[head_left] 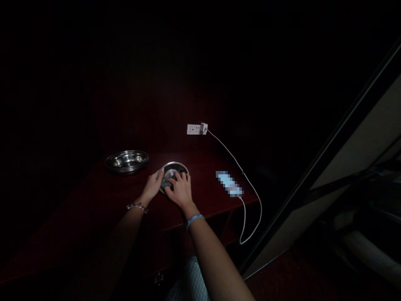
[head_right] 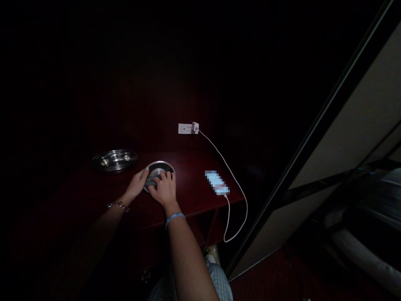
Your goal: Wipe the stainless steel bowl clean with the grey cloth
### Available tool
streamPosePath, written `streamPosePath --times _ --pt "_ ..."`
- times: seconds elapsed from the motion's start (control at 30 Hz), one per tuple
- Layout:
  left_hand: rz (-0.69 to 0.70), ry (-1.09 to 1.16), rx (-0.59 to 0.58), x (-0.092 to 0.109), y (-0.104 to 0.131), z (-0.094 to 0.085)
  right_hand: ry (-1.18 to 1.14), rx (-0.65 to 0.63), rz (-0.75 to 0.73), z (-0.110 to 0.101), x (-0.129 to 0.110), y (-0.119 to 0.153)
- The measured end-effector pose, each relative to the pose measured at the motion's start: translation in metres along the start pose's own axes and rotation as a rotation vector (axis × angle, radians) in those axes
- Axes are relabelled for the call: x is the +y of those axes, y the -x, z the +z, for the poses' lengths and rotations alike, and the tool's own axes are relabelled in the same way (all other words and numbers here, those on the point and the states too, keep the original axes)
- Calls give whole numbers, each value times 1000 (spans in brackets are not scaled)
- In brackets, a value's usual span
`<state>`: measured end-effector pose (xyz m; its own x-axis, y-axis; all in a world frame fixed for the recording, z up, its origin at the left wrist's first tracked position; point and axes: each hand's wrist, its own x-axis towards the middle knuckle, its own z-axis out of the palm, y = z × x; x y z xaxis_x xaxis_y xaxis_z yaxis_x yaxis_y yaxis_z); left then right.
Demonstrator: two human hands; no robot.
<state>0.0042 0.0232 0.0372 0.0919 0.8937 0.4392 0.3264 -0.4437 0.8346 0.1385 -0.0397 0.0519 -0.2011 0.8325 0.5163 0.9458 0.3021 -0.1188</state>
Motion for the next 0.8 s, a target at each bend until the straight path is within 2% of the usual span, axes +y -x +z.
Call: streamPosePath --times 0.53,0.8 --pt "-7 -29 -6 1 1 1 69 52 226 2 -4 -1" --pt "0 -43 8 -3 0 0 68 62 227 6 -2 -1"
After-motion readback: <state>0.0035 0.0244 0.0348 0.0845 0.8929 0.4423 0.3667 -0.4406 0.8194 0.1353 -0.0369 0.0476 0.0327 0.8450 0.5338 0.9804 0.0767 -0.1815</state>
